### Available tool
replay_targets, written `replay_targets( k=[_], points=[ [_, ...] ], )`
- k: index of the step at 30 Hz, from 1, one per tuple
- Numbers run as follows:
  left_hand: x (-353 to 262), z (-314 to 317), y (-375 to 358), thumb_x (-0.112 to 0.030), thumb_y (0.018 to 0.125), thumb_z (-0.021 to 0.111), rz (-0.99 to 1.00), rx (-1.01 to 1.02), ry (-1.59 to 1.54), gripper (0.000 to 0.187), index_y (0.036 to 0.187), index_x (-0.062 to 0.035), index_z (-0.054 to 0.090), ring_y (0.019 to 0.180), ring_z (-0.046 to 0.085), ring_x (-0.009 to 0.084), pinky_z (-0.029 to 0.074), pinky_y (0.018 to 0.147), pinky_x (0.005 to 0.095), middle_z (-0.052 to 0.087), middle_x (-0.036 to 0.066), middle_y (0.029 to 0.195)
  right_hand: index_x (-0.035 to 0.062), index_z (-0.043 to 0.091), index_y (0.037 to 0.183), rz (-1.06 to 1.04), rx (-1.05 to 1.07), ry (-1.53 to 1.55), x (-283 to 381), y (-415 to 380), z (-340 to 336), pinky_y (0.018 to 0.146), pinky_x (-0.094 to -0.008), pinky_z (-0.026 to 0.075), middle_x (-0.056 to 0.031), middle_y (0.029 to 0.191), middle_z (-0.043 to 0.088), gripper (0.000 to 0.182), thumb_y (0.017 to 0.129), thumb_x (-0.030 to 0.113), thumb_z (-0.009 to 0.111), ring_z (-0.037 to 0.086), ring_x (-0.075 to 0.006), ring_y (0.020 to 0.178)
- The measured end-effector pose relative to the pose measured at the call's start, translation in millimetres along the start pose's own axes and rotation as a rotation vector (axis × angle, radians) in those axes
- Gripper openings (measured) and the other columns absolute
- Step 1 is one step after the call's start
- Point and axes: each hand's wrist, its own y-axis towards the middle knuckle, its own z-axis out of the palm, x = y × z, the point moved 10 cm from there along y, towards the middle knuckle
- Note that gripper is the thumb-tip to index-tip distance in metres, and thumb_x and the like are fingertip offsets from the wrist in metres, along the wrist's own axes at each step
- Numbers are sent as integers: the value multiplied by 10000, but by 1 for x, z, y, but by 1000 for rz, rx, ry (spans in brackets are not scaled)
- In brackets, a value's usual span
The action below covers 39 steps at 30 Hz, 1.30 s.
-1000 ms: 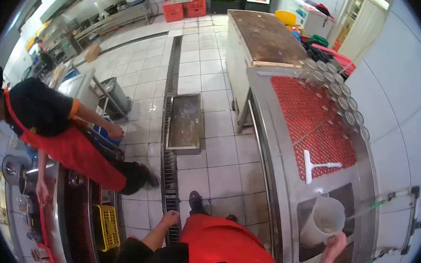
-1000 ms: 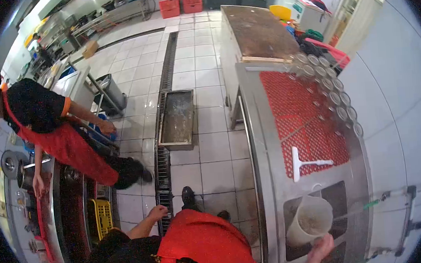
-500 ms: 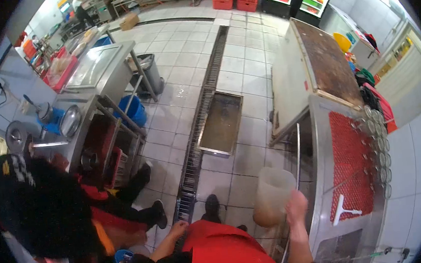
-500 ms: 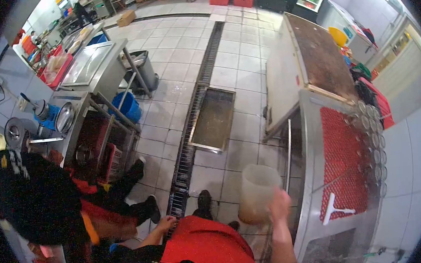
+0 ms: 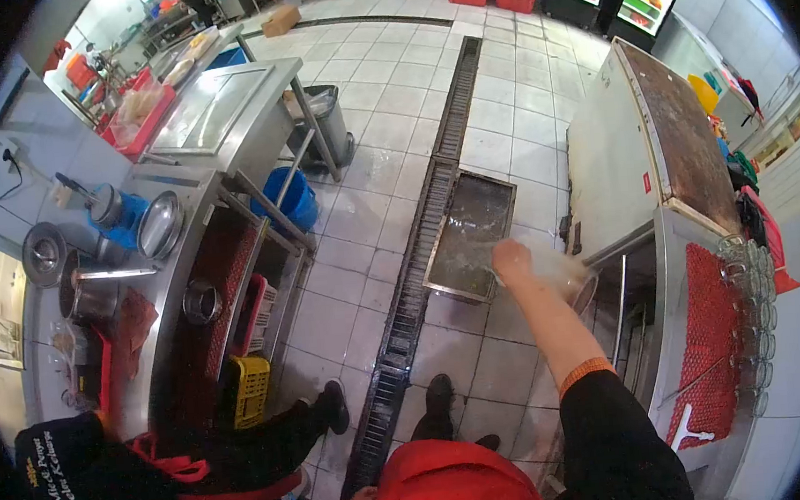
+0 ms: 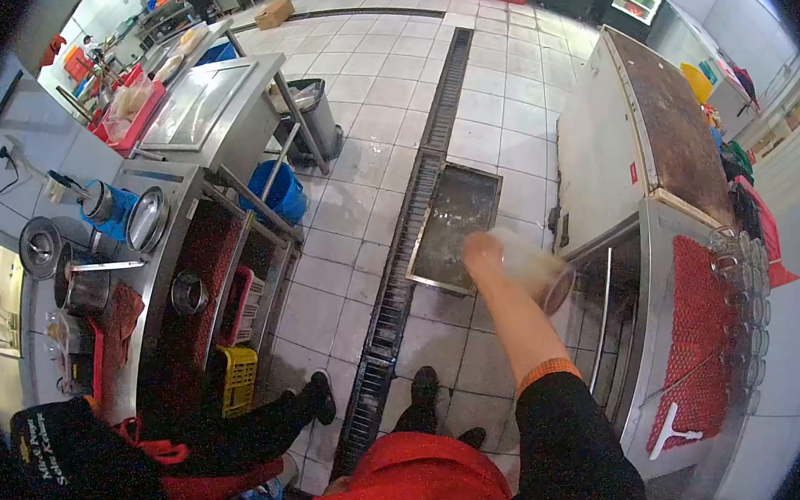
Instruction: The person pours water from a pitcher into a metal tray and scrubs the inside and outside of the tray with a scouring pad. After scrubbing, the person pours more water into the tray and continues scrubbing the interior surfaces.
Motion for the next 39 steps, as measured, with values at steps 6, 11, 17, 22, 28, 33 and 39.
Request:
replay_targets(
  k=[6, 11, 17, 22, 28, 33, 39],
  points=[
    [-29, 5, 19, -208, 879, 583, -3, 17, -88, 283, 1124, -68, 601, 811, 610, 248, 500, 694, 387, 634, 86, 935, 46, 614, 826, -1, -234, -118, 18, -3, -87, 640, -431, 512, -151, 740, 660, 175, 863, 199, 535, 664, -318, 740],
    [-101, 9, 56, -222, 871, 587, 95, 99, 28, 309, 1136, -63, 594, 832, 605, 262, 497, 711, 399, 628, 104, 967, 40, 549, 803, 218, -569, 258, -102, -67, -142, 652, -401, 461, -150, 728, 620, 276, 907, 295, 527, 607, -301, 685],
    [-188, 45, 103, -238, 862, 593, 232, 304, 415, 340, 1150, -56, 586, 857, 600, 280, 493, 732, 414, 622, 126, 1006, 108, 513, 815, 543, -1213, 1399, -290, -314, -169, 589, -248, 356, 31, 744, 477, 229, 943, 298, 524, 418, -77, 664],
    [-245, 99, 93, -251, 854, 597, 497, 458, 926, 367, 1161, -51, 579, 879, 596, 294, 490, 749, 426, 616, 145, 1038, 98, 474, 789, 709, -1519, 1258, -397, -427, -171, 573, -263, 338, 22, 701, 427, 262, 960, 297, 464, 396, -83, 637],
    [-294, 165, 51, -268, 845, 603, 818, 516, 1334, 400, 1175, -44, 570, 904, 590, 312, 486, 769, 440, 610, 167, 1076, -14, 589, 857, 947, -1374, 507, -499, -452, -135, 745, -387, 426, -124, 796, 569, 253, 878, 236, 556, 540, -271, 767],
    [-318, 194, 25, -281, 838, 607, 1062, 460, 1375, 427, 1187, -39, 563, 925, 586, 326, 483, 786, 452, 604, 185, 1108, 4, 522, 1118, 599, -402, 872, -268, -380, -61, 938, -443, 381, -196, 1105, 530, 272, 898, 163, 534, 488, -365, 1071],
    [-315, 217, 55, -297, 835, 519, 742, 453, 1343, 443, 1224, -86, 528, 1106, 504, 405, 408, 872, 562, 587, 191, 1133, 21, 544, 1193, 505, 505, 818, -133, -439, 183, 944, -433, 395, -203, 1173, 565, 477, 885, 384, 558, 519, -371, 1117]
  ],
)
